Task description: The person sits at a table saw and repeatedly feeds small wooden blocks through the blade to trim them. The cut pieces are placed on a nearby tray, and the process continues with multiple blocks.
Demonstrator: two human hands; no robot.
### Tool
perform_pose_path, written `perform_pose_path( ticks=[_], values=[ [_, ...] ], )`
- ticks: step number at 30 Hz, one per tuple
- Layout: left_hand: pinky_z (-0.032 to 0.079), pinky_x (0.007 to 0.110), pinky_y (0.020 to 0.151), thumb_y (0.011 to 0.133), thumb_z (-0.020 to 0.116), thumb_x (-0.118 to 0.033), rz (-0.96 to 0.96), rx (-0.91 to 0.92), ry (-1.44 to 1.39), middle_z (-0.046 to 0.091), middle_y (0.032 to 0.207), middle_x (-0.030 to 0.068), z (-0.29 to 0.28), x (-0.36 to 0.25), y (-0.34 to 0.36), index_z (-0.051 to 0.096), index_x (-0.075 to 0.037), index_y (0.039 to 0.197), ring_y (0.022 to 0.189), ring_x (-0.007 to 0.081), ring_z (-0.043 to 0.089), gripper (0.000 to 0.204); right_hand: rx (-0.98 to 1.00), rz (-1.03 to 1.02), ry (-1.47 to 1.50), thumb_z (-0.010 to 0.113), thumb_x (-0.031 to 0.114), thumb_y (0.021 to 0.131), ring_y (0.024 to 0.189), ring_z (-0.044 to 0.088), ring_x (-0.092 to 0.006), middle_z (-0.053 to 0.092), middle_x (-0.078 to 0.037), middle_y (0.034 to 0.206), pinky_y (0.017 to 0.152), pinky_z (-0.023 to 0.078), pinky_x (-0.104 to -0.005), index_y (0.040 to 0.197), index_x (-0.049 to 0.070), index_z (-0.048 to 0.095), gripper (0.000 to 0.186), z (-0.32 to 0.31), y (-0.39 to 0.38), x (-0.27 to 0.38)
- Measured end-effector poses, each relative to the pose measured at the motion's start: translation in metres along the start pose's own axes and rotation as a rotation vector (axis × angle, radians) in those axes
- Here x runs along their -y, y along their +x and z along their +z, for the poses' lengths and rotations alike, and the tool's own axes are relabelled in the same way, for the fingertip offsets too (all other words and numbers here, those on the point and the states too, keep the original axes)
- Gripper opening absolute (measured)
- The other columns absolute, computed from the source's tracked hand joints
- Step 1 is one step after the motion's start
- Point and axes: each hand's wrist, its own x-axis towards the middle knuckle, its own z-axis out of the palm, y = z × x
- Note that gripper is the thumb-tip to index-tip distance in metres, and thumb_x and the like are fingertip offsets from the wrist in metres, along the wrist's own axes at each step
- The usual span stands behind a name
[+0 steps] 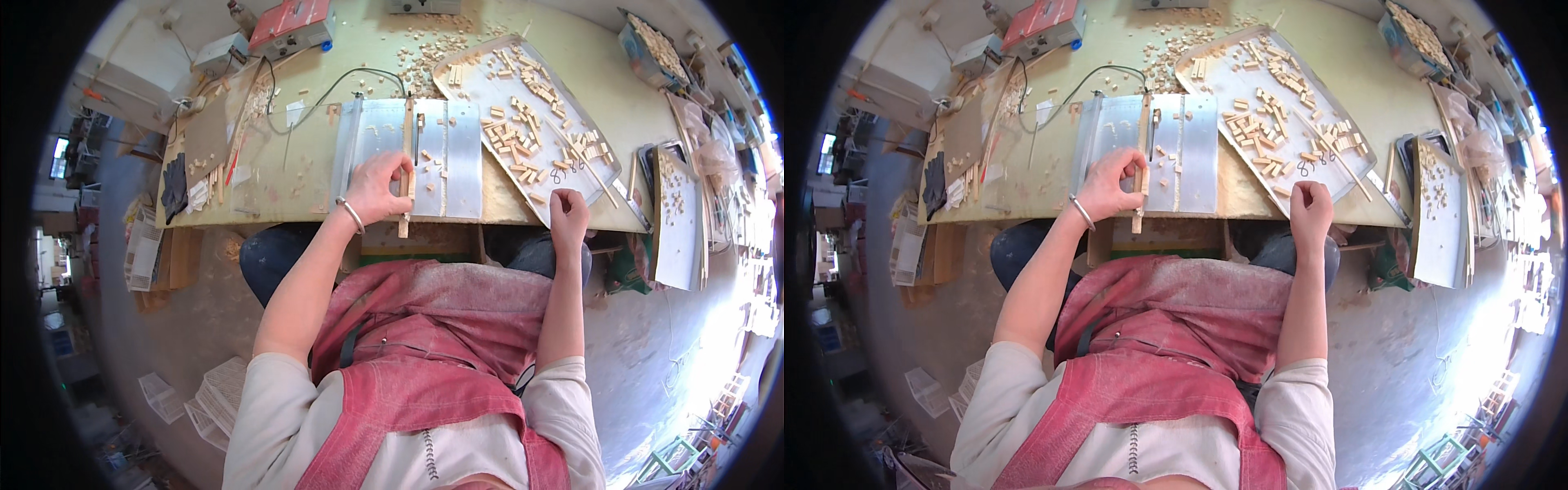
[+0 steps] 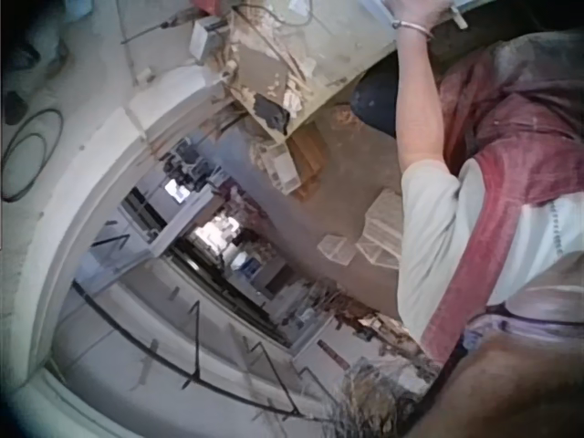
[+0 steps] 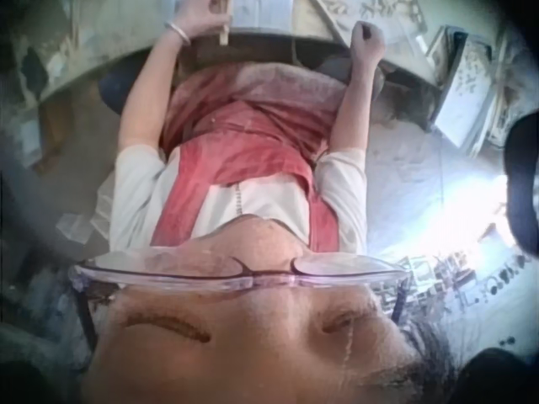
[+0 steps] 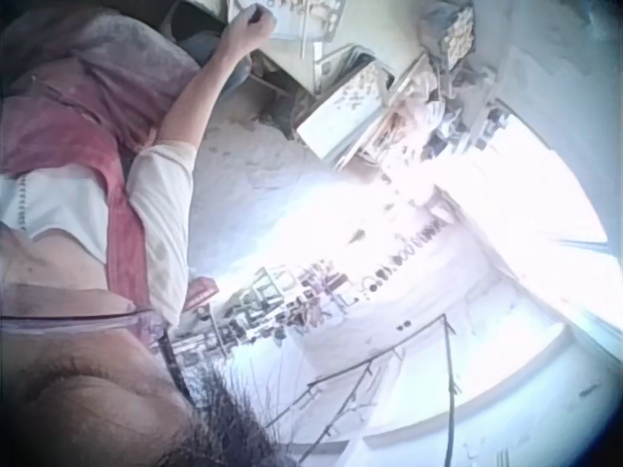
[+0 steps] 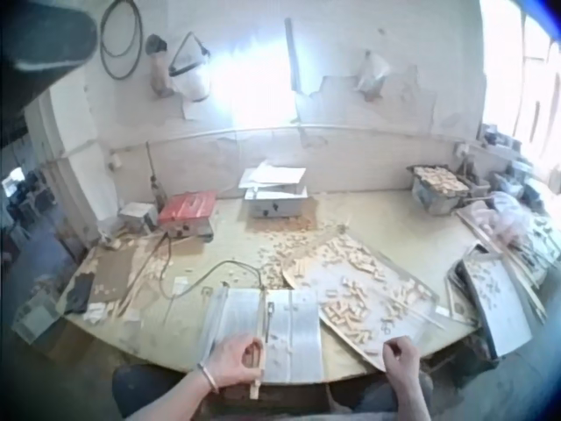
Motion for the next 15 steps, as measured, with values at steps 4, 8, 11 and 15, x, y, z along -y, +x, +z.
perform_pose_path(
  ticks=[4,8,11,15],
  values=[
    [0.051,0.042,0.084,0.063,0.083,-0.022,-0.026,0.002,0.0,0.062,0.093,0.0044,0.0,-0.004,-0.001,0.063,-0.013,0.103,0.091,0.0262,0.064,0.045,-0.005,0.092,0.112,0.072,0.009,0.097,0.078,0.061,-0.0097,0.069,-0.004,0.085,0.073,0.051,-0.0264,0.1,-0.002,0.074,0.012,-0.001,0.002,-0.01],
    [0.051,0.042,0.084,0.064,0.083,-0.022,-0.039,0.025,0.045,0.061,0.093,0.0041,-0.002,-0.009,-0.002,0.063,-0.014,0.104,0.093,0.0262,0.063,0.045,-0.001,0.171,0.209,0.073,0.011,0.1,0.079,0.058,-0.0051,0.07,0.001,0.088,0.073,0.048,-0.023,0.103,-0.003,0.075,0.015,-0.006,0.004,-0.015],
    [0.051,0.042,0.084,0.064,0.083,-0.023,-0.069,0.028,0.055,0.061,0.093,0.0042,-0.001,-0.01,-0.006,0.063,-0.015,0.105,0.093,0.0265,0.064,0.046,0.001,0.219,0.256,0.073,0.014,0.1,0.08,0.057,-0.0045,0.069,0.002,0.088,0.072,0.046,-0.0221,0.104,-0.003,0.075,0.017,-0.009,0.004,-0.012],
    [0.052,0.032,0.08,0.065,0.084,-0.017,-0.104,0.034,0.051,0.054,0.091,0.002,0.002,-0.011,-0.007,0.063,-0.012,0.11,0.083,0.0182,0.055,0.05,0.003,0.27,0.326,0.074,0.017,0.1,0.078,0.057,-0.0058,0.069,0.002,0.088,0.071,0.046,-0.0234,0.105,-0.002,0.076,0.019,-0.013,0.005,-0.012]
  ],
)
